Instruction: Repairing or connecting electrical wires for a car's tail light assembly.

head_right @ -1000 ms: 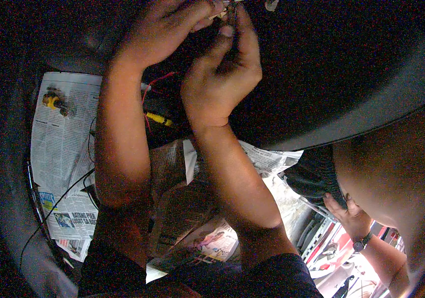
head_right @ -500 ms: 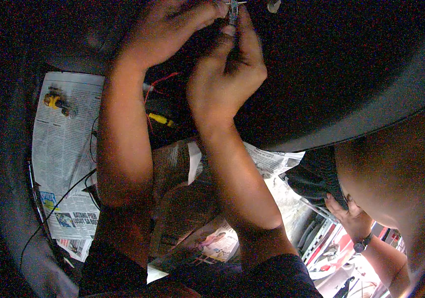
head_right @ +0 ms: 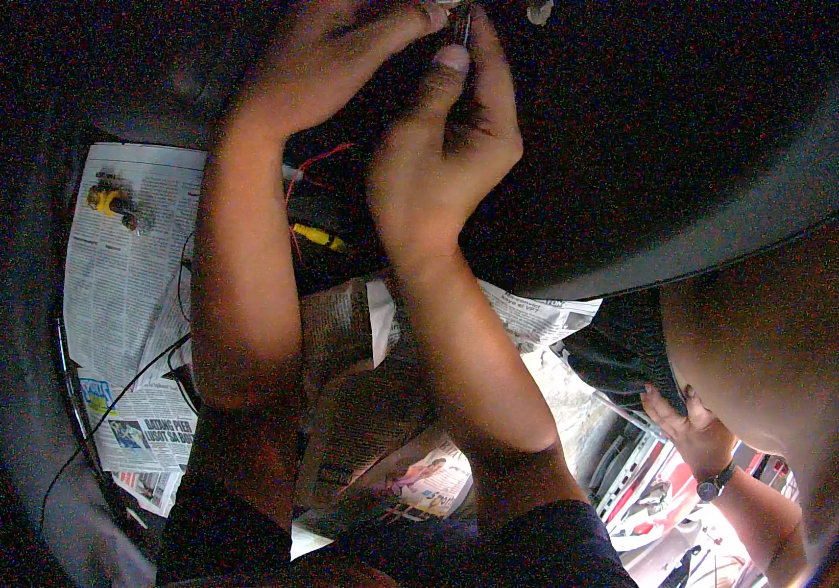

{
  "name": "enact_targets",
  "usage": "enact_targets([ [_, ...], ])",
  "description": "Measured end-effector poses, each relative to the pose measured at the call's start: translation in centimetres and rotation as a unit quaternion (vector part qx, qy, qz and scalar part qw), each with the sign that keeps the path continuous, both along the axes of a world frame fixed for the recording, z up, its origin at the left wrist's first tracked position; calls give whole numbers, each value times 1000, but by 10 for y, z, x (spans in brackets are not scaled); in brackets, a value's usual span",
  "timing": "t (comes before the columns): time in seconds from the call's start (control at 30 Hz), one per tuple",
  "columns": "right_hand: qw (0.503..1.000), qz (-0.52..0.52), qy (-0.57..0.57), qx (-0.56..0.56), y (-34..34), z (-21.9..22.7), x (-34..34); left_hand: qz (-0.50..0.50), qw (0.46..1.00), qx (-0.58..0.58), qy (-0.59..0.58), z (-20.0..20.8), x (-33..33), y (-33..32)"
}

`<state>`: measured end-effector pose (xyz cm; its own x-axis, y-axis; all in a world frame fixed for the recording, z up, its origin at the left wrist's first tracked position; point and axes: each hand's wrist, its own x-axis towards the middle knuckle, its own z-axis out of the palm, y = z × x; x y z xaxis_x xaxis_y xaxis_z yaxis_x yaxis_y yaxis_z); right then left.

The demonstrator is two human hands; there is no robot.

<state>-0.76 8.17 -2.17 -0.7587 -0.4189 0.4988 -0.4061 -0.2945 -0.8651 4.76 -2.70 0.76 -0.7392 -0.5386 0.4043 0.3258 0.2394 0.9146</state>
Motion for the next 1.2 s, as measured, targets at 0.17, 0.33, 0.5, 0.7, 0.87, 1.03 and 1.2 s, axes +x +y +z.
enact_targets([
  [0.17,998,-25,62,8,0,-3,0,-7,1000,-3,-18,-4,-2,-4],
  [0.33,996,-41,77,32,1,-2,-1,-23,999,11,27,-5,-2,-1],
  [0.5,997,-31,65,24,1,-5,-3,-29,998,19,50,-2,-2,-1],
  [0.7,997,-48,52,24,0,-4,-3,-1,998,33,56,4,-2,3],
  [0.87,999,-29,20,-3,-3,-6,-2,-41,992,105,59,2,-2,-2],
  [1.03,997,-27,-64,15,1,-5,1,-18,993,44,110,-4,-6,-1],
  [1.2,999,-46,14,21,-1,-5,-1,144,985,-79,47,13,2,18],
])
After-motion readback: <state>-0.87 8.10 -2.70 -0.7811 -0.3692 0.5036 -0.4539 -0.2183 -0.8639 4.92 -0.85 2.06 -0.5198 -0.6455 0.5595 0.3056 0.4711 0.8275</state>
